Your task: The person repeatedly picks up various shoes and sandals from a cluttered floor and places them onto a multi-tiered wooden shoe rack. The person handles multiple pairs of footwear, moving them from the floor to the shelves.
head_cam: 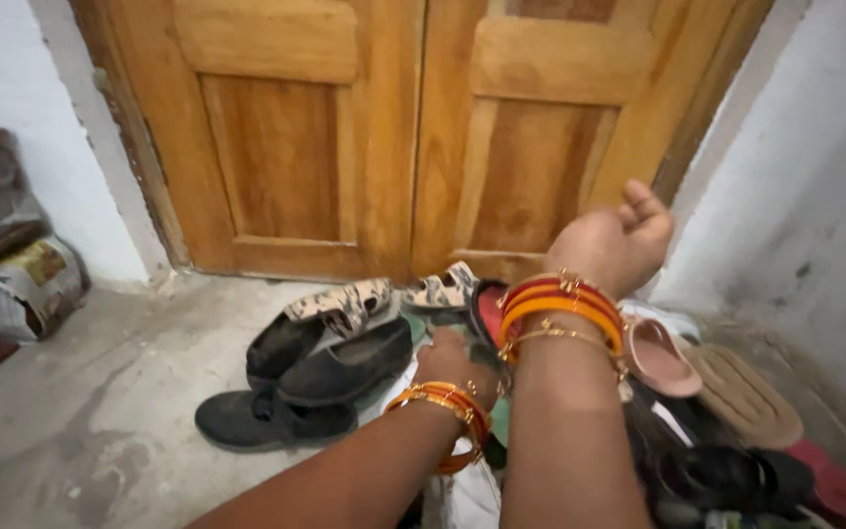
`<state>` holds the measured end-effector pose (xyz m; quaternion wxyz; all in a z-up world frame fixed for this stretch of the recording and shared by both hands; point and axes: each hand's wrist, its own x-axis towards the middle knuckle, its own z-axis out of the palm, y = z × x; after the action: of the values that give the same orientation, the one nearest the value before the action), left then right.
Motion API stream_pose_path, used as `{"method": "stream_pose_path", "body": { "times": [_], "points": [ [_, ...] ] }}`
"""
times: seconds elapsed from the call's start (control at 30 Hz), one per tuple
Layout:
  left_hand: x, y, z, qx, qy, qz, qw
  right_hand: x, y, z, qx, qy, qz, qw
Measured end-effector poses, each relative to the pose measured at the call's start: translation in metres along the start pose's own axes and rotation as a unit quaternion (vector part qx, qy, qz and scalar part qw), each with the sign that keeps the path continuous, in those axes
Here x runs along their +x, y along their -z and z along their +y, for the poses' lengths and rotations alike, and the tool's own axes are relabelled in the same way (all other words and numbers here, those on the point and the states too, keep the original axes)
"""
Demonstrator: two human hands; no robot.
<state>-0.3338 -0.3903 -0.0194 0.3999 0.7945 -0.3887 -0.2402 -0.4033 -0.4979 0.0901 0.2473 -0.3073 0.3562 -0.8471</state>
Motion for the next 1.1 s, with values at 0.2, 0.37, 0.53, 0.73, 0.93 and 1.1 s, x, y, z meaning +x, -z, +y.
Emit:
{"method": "stream_pose_path", "body": {
  "times": [0.2, 0.37, 0.53, 0.73, 0.93, 1.1],
  "points": [
    [-0.002, 0.046, 0.004, -0.019, 0.034, 0.011, 0.999, -0.037, -0.014, -0.003, 0.008, -0.096, -0.07, 0.993],
    [-0.01, 0.092, 0.006, 0.019, 0.017, 0.031, 0.999, -0.071, -0.029, -0.012, -0.032, -0.125, -0.131, 0.983],
    [-0.016, 0.129, 0.003, 0.021, -0.01, 0.074, 0.997, -0.102, -0.05, -0.025, 0.065, -0.127, -0.228, 0.963],
    [-0.026, 0.165, -0.005, 0.042, -0.024, 0.091, 0.995, -0.134, -0.062, -0.043, 0.059, -0.151, -0.297, 0.941],
    [-0.037, 0.187, -0.005, 0.072, 0.002, 0.106, 0.992, -0.155, -0.069, -0.053, 0.042, -0.127, -0.344, 0.929],
    [-0.05, 0.212, -0.001, 0.064, 0.007, 0.102, 0.993, -0.174, -0.071, -0.064, -0.002, -0.097, -0.373, 0.923]
  ]
}}
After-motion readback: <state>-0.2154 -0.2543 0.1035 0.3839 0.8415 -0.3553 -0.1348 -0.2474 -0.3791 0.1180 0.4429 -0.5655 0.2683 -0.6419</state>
